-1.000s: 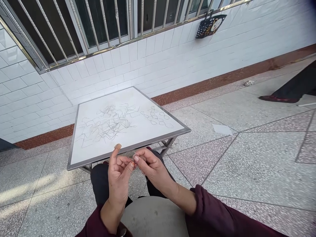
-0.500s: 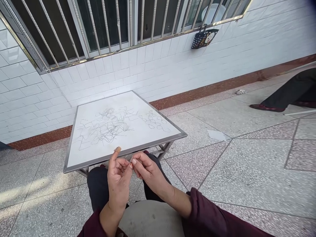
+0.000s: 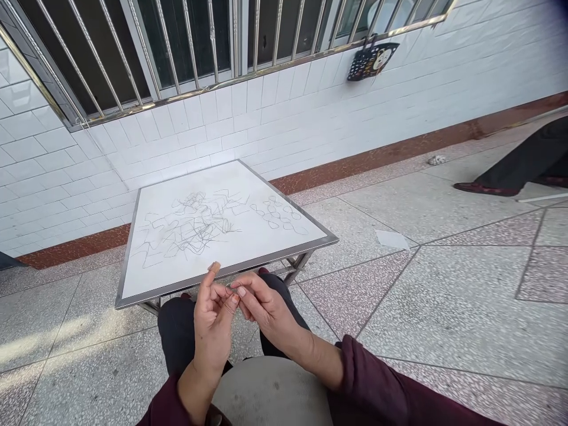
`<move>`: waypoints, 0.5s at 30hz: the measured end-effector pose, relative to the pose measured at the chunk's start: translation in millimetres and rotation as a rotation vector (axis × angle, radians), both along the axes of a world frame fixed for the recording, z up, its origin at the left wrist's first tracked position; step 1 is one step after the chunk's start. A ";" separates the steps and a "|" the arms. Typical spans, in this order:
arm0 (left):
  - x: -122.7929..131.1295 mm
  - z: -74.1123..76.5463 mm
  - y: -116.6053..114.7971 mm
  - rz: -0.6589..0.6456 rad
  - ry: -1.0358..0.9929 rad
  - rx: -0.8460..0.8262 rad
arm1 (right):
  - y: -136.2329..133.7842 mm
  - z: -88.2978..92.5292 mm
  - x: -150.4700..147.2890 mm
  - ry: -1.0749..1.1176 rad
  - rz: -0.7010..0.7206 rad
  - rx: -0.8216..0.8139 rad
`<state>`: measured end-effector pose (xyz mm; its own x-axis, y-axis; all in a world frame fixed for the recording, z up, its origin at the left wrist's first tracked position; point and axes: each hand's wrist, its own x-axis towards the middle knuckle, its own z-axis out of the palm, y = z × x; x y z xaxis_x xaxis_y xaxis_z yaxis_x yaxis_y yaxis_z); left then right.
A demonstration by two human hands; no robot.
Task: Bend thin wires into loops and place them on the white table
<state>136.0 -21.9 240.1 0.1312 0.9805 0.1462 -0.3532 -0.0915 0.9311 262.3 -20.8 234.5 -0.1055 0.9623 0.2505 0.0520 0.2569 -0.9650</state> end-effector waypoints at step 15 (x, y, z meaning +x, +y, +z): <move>-3.9 -11.4 -1.6 0.212 0.330 0.108 | 3.2 8.6 3.2 -0.262 -0.160 0.226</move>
